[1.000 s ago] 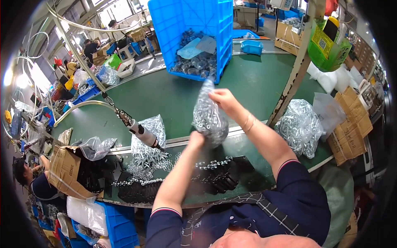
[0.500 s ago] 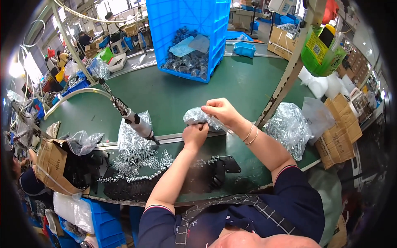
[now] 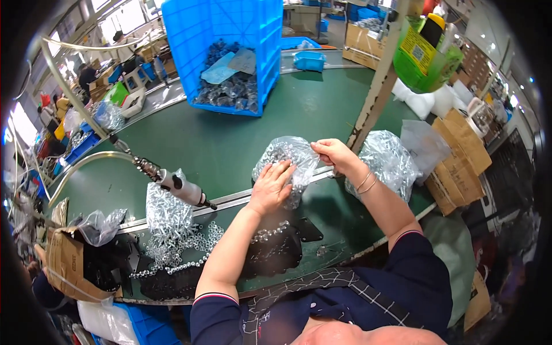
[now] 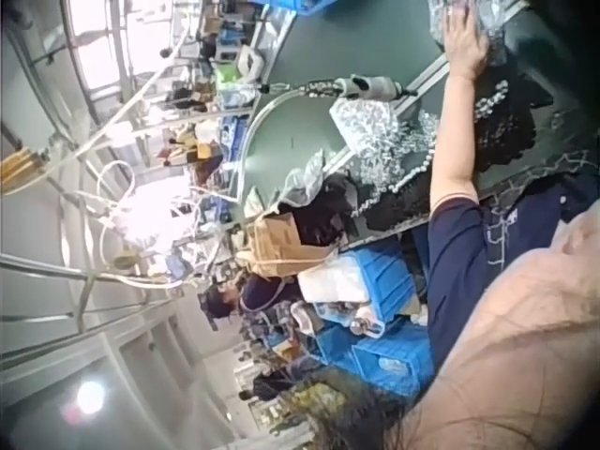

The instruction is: The recorder is assembling small electronic parts, likely LED strips, by unwrapping them and using a pneumatic screwdriver at an assembly station.

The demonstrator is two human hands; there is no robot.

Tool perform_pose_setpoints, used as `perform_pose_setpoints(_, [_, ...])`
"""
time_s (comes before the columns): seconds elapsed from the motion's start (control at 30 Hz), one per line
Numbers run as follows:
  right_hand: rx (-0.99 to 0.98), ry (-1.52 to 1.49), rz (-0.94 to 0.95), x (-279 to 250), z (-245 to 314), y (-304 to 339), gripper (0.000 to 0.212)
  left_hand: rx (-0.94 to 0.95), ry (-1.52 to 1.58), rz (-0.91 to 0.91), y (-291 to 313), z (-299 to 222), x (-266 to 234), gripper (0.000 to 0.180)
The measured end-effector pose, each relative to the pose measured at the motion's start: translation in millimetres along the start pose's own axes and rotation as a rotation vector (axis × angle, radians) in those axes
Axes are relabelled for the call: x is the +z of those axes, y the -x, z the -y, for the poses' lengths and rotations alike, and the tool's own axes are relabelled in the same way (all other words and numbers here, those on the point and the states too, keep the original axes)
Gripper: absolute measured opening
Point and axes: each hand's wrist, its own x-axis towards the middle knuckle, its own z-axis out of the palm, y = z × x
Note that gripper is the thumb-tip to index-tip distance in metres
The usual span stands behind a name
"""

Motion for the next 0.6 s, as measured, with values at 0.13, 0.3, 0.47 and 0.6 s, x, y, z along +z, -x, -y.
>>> perform_pose_setpoints(0.13, [0.086, 0.288, -0.030, -14, 11, 13, 0.023, 0.012, 0.046, -0.009, -2, -1, 10, 0.047])
perform_pose_setpoints(0.3, [0.172, 0.538, -0.030, -7, 18, 10, 0.031, -0.051, 0.041, -0.001, 1, -8, 9, 0.042])
perform_pose_setpoints(0.47, [0.247, 0.583, 0.076, 13, 29, 7, 0.036, -0.098, 0.018, 0.024, 15, -16, -3, 0.039])
perform_pose_setpoints(0.6, [0.356, 0.646, -0.016, 40, 25, 3, 0.031, -0.061, -0.027, 0.006, 29, -18, -18, 0.038])
